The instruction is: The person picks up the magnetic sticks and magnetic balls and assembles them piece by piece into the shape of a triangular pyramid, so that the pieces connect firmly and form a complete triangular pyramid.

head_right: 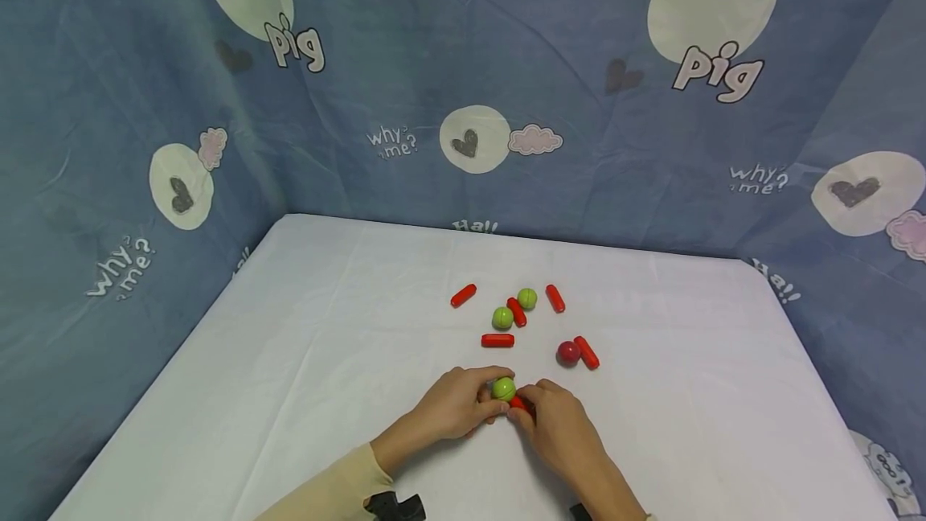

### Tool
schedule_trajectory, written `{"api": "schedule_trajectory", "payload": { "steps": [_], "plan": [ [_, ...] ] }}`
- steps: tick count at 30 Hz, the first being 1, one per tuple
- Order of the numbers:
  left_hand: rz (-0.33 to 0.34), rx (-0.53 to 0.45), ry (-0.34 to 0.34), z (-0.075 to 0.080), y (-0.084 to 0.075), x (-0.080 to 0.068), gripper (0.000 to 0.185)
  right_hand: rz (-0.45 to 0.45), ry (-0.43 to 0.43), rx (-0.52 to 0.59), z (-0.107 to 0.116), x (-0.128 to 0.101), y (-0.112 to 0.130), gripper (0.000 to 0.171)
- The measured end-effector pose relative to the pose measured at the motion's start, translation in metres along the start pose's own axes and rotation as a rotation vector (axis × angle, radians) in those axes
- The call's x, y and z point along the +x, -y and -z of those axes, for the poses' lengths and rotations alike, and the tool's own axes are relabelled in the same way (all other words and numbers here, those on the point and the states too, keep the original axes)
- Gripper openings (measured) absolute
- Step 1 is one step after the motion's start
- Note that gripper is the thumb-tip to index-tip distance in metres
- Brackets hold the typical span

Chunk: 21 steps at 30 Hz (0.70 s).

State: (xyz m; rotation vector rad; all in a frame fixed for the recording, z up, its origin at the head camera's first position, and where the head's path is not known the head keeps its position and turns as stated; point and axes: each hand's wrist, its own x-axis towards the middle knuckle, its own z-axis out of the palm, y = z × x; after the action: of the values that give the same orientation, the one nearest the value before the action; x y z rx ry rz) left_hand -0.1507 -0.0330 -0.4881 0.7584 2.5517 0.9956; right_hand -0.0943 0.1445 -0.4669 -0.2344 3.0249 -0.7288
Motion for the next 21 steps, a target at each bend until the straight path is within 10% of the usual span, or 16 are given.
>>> {"api": "schedule_trajectory", "payload": {
  "steps": [21],
  "plan": [
    [0.145,-0.195,-0.099,0.028,0.019,0.021,0.038,-0.042,-0.008,-0.030,0.002,-0.001,-0.002,0.024]
  ]
}}
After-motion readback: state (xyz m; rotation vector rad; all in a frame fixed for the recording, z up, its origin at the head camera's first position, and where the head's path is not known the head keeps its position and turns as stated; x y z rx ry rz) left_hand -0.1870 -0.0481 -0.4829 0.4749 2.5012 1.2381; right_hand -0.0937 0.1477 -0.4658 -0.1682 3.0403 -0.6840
